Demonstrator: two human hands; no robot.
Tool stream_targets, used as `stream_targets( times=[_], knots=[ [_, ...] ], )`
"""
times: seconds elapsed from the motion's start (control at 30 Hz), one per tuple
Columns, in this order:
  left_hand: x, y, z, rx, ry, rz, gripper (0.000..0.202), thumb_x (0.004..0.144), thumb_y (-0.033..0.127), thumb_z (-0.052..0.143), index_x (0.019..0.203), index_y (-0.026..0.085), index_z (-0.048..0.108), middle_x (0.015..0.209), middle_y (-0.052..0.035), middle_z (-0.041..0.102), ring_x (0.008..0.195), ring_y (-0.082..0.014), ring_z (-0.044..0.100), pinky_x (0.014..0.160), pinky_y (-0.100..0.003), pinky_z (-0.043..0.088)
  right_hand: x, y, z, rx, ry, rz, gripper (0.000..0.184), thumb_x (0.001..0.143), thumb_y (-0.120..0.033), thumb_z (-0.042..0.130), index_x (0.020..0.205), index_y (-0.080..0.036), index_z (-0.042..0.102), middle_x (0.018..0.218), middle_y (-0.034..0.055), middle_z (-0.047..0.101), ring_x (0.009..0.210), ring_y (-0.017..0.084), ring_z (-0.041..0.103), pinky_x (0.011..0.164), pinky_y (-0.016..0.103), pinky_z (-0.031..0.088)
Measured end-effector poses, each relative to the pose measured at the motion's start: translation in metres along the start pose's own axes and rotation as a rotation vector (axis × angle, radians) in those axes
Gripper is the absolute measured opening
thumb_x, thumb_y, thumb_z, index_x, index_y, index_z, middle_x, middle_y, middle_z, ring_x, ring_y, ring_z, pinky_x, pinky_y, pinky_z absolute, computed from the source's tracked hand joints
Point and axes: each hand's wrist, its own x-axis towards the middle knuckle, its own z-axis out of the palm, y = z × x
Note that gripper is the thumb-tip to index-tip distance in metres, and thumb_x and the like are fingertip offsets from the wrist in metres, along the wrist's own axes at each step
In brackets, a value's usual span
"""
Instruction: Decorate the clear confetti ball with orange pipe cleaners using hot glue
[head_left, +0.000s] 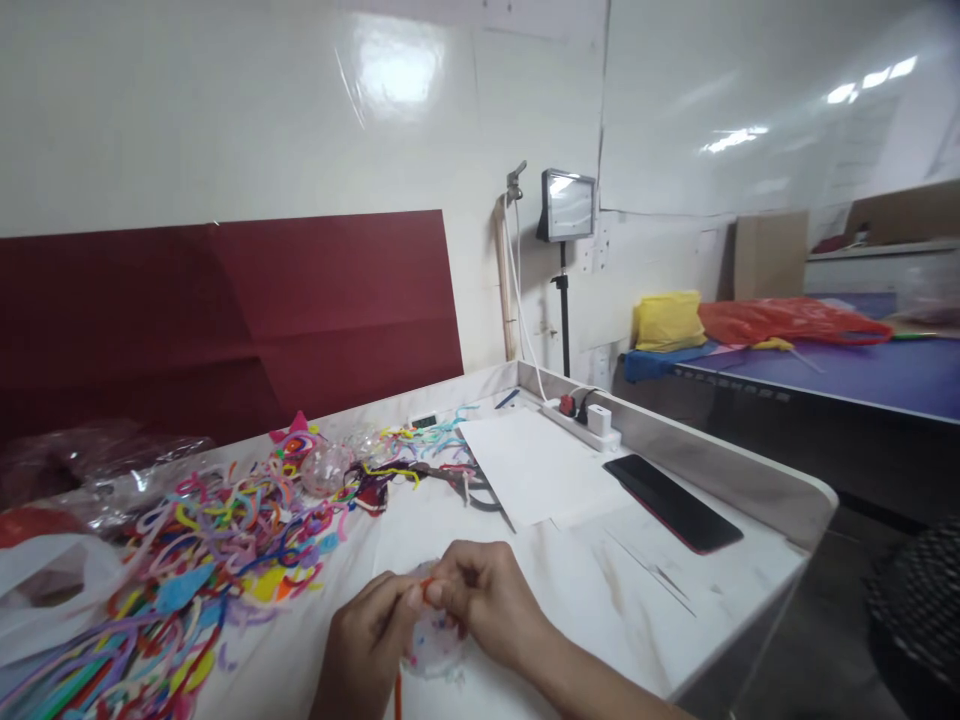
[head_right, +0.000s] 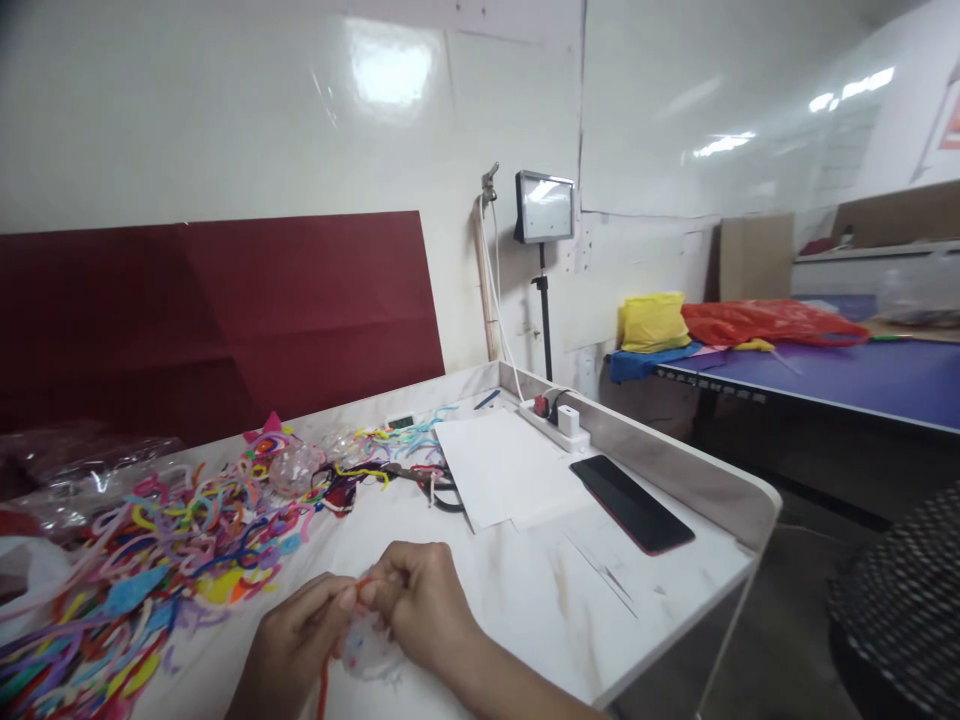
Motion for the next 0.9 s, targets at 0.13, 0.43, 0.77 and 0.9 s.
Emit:
stream_targets(
  times=[0.13,0.43,0.77,0.9],
  knots=[
    [-0.001,0.005,-0.001,-0.029,0.044,-0.046,0.042,0.090,0.047,0.045,0.059,0.021,0.057,0.046,0.0043,0.049,0.042,-0.0119,0.049,0.043,-0.019,0.040,0.003,0.003,0.012,0.150,0.032,0.049,0.049,0.062,-0.064,0.069,0.064,-0.018,0.054,0.046,-0.0028,0.054,0.037,0.009,0.046,0.039,0.023,0.040],
    [-0.003,0.002,0.001,0.076,0.115,0.040,0.033,0.089,0.040,0.046,0.065,0.022,0.061,0.044,0.0051,0.047,0.039,-0.0128,0.047,0.040,-0.019,0.039,-0.003,0.014,0.022,0.004,0.038,-0.015,0.061,0.073,-0.078,0.048,0.075,-0.017,0.055,0.053,-0.0006,0.056,0.043,0.013,0.054,0.043,0.025,0.044],
    [-0.001,-0.005,0.002,0.026,0.121,-0.098,0.034,0.087,0.045,0.047,0.068,0.020,0.062,0.049,0.0039,0.053,0.043,-0.0139,0.053,0.043,-0.020,0.042,0.027,0.008,-0.083,-1.043,-0.054,-0.162,0.059,0.068,-0.009,0.073,0.124,-0.013,0.056,0.130,0.0185,0.053,0.123,0.035,0.043,0.102,0.053,0.032],
    [0.000,-0.009,0.001,0.020,0.124,-0.137,0.034,0.085,0.047,0.048,0.070,0.020,0.062,0.052,0.0027,0.056,0.048,-0.0153,0.057,0.046,-0.021,0.044,0.037,0.020,-0.109,-1.316,-0.079,-0.136,0.037,0.089,-0.029,0.061,0.123,-0.017,0.055,0.129,0.0100,0.054,0.116,0.028,0.052,0.096,0.052,0.042]
  ],
)
